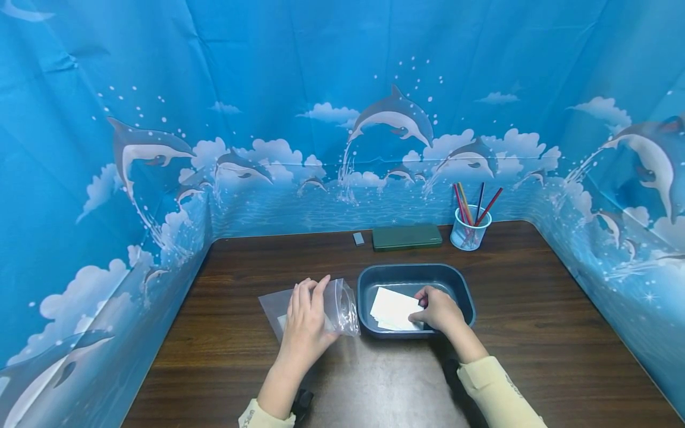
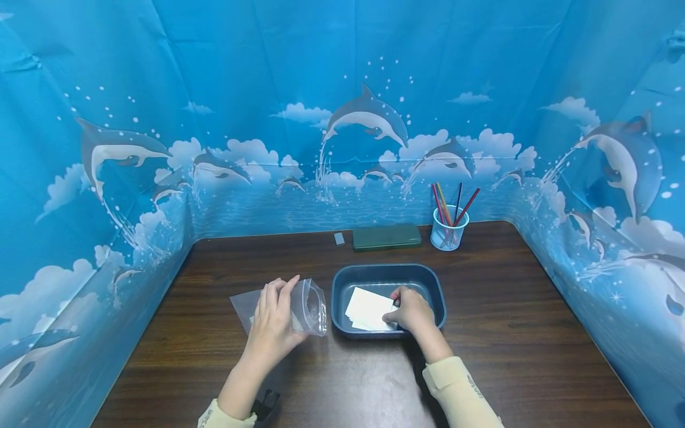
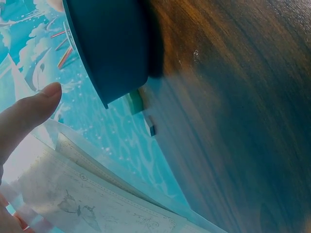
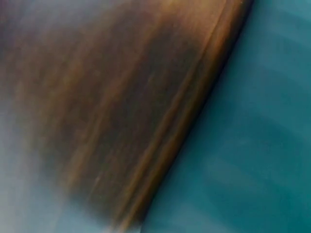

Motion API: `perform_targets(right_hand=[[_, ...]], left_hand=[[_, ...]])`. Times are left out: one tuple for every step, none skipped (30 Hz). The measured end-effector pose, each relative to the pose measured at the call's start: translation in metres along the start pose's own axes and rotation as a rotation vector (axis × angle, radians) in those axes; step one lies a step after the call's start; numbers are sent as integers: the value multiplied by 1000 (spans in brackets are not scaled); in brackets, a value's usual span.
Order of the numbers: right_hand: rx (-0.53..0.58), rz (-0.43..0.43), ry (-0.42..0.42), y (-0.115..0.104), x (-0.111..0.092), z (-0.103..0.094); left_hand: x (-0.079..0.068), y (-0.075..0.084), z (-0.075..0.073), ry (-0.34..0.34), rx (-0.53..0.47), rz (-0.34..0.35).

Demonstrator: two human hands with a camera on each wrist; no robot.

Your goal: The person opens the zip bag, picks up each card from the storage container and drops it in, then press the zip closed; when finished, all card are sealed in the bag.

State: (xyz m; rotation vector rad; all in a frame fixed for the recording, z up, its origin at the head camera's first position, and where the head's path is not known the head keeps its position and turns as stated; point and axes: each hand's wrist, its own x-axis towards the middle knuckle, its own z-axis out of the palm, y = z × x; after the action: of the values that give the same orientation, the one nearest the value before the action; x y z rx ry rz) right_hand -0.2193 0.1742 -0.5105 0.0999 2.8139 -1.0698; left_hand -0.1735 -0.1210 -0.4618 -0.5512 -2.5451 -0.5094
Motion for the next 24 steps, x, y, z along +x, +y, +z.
perform_targets(right_hand=[[12,-2,14,0,0,0],[23,-7,28,0,1,0],[34,-16,47,-1,0,0],[43,-28,71,-1,0,0],[49,-44,95,-2,0,0],[53,-61,121,-2,0,0],[54,-85,146,-3,0,0],[58,-110,170,-3,-1,0],[63,-135,194,-3,-1,0],[69,-158,216,-2,-2,0],[76,-182,237,-2,-2,0],[81,-204,261,-2,-2,-1],[87,-226,283,-2,-3,-1],[95,-244,304,-2,-4,-3],[100,-260,325,-3,-5,-4],[104,-275,344,-3,-6,-5],[107,-288,365,-5,-7,-7],[111,-298,382,-6,-9,-9],[118,-305,397,-7,-10,-11],[124,-316,413,-9,-11,-12],[129,-328,428,-10,-12,-14],[139,-339,443,-11,-13,-16],[147,-348,456,-12,-14,-17],[154,-354,469,-14,-15,-19]], left_hand=[[0,0,0,3,-1,1],[0,0,0,6,0,2],[0,0,0,9,0,3],[0,0,0,11,1,3],[0,0,0,14,0,5],[0,0,0,15,0,5],[0,0,0,16,-1,5],[-1,0,0,15,-2,5],[-1,0,0,14,-3,4],[-1,0,0,15,-4,4],[-1,0,0,15,-6,4],[-1,0,0,13,-5,4],[-1,0,0,13,-5,4],[-1,0,0,13,-5,5],[-1,0,0,14,-4,5],[-1,0,0,15,-4,6],[-1,-1,0,16,-4,6],[-1,-1,0,18,-4,7],[-1,-1,0,21,-4,8],[-1,-1,0,23,-4,9],[-1,-2,1,26,-5,10],[-2,-2,1,28,-4,11],[-2,-2,1,29,-5,11],[-2,-2,1,30,-4,11]])
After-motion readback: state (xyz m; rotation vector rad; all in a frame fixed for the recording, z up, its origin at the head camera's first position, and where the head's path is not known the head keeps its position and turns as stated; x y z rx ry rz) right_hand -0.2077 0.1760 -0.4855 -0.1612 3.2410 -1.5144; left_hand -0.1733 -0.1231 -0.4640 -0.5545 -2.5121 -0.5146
